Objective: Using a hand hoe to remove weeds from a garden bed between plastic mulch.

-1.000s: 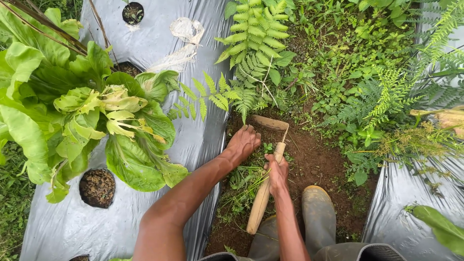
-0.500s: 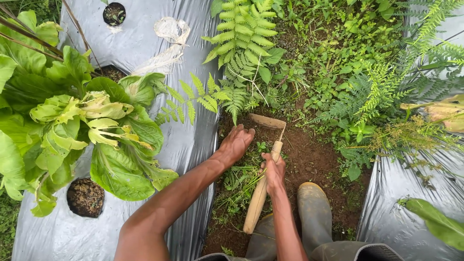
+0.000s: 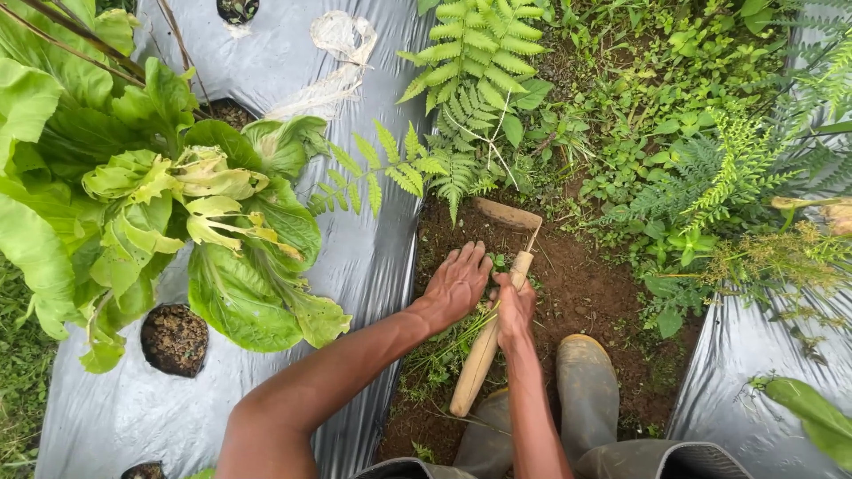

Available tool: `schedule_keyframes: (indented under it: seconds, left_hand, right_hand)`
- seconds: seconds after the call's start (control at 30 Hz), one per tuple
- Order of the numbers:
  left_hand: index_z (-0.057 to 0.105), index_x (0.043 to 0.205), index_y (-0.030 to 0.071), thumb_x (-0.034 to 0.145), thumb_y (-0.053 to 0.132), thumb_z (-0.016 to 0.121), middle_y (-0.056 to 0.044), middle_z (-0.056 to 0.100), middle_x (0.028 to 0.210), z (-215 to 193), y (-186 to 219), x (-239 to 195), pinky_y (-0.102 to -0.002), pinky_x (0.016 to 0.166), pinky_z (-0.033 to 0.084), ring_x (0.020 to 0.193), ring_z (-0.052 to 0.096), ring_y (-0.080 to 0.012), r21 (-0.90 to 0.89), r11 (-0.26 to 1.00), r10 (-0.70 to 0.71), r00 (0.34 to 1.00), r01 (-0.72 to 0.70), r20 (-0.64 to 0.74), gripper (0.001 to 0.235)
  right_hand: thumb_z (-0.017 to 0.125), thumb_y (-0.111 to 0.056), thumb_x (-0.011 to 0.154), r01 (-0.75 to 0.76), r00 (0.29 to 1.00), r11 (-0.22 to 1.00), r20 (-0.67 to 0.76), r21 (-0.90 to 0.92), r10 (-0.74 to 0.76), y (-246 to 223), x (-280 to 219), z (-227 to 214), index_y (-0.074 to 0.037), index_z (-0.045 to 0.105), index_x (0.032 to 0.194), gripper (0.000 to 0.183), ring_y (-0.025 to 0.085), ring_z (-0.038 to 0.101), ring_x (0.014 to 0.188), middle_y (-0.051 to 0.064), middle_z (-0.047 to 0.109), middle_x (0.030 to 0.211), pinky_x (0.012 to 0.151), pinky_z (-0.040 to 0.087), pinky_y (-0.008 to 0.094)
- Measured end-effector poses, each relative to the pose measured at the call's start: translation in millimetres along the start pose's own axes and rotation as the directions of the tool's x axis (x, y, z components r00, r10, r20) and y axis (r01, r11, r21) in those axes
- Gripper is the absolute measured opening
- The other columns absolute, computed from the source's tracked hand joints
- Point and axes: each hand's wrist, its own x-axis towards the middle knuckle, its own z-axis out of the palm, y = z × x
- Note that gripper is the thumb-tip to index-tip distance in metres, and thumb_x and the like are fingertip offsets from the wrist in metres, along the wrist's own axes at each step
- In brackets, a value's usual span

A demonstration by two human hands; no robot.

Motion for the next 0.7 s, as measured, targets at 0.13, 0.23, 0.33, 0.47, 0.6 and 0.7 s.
schedule_keyframes:
  seconds: [0.13, 0.23, 0.33, 0.47, 0.6, 0.7]
  left_hand:
    - [0.047, 0.149, 0.0, 0.104, 0.025, 0.03, -0.03, 0.043, 0.156, -17.2, 1.4, -4.9, -0.05, 0.126, 0.027, 0.151, 0.037, -0.0393, 0.055, 0.998, 0.022, 0.966, -0.037, 0.256, 0.055]
    - [0.042, 0.118, 0.008, 0.094, 0.012, 0.037, -0.015, 0.039, 0.121, -18.1, 1.5, -12.3, -0.037, 0.095, 0.032, 0.112, 0.038, -0.0287, 0.784, 0.54, 0.258, 0.947, -0.304, 0.19, 0.025]
    - [0.035, 0.071, 0.021, 0.079, -0.008, 0.047, 0.006, 0.033, 0.069, -8.4, 7.7, -25.2, -0.018, 0.048, 0.04, 0.053, 0.041, -0.0128, 0.716, -0.698, 0.463, 0.783, 0.033, 0.415, 0.032]
    - [0.041, 0.072, 0.02, 0.079, -0.004, 0.048, 0.004, 0.039, 0.07, 0.8, 11.0, 6.2, -0.022, 0.051, 0.042, 0.058, 0.046, -0.0154, 0.868, -0.492, 0.527, 0.772, -0.063, 0.355, 0.026]
    - [0.055, 0.074, 0.019, 0.08, 0.006, 0.049, -0.001, 0.054, 0.071, 15.9, 47.2, 61.0, -0.029, 0.058, 0.048, 0.069, 0.058, -0.021, 0.956, 0.046, 0.589, 0.781, -0.29, 0.208, 0.015]
    - [0.065, 0.075, 0.019, 0.081, 0.013, 0.05, -0.004, 0.063, 0.072, 41.1, 102.8, 102.9, -0.034, 0.062, 0.052, 0.077, 0.065, -0.0246, 0.804, 0.377, 0.619, 0.771, -0.46, 0.151, 0.016]
  right_hand:
    - [0.065, -0.029, 0.092, -0.085, 0.996, 0.996, -0.024, 0.006, 0.085, 15.0, 14.7, -18.0, 0.002, 0.05, 0.132, 0.053, 0.015, 0.055, 0.057, 0.006, 0.06, 0.071, 0.05, 0.052, 0.031]
    - [0.065, -0.024, 0.092, -0.055, 0.998, 0.997, -0.012, 0.048, 0.055, -13.9, -5.9, -19.1, -0.007, 0.058, 0.11, 0.027, 0.016, 0.055, 0.054, 0.004, 0.059, 0.068, 0.049, 0.052, 0.029]
    - [0.066, -0.025, 0.092, -0.042, 0.999, 0.991, -0.007, 0.129, 0.043, -21.8, -7.4, -24.4, -0.011, 0.055, 0.103, 0.021, 0.013, 0.057, 0.05, 0.002, 0.058, 0.065, 0.047, 0.054, 0.028]
    - [0.067, -0.024, 0.091, -0.011, 0.998, 0.982, -0.064, 0.188, 0.023, -23.8, -6.8, -35.8, -0.011, 0.055, 0.098, 0.019, 0.013, 0.058, 0.049, 0.003, 0.058, 0.063, 0.044, 0.054, 0.029]
    - [0.068, -0.021, 0.085, -0.039, 0.973, 0.95, -0.204, 0.309, 0.106, -27.5, -22.1, -47.0, -0.009, 0.055, 0.092, 0.019, 0.016, 0.058, 0.047, 0.007, 0.057, 0.062, 0.043, 0.056, 0.032]
    - [0.066, -0.019, 0.085, -0.01, 0.934, 0.903, -0.318, 0.431, 0.162, 6.4, -4.3, -60.7, -0.007, 0.056, 0.09, 0.016, 0.019, 0.059, 0.045, 0.009, 0.056, 0.059, 0.042, 0.055, 0.034]
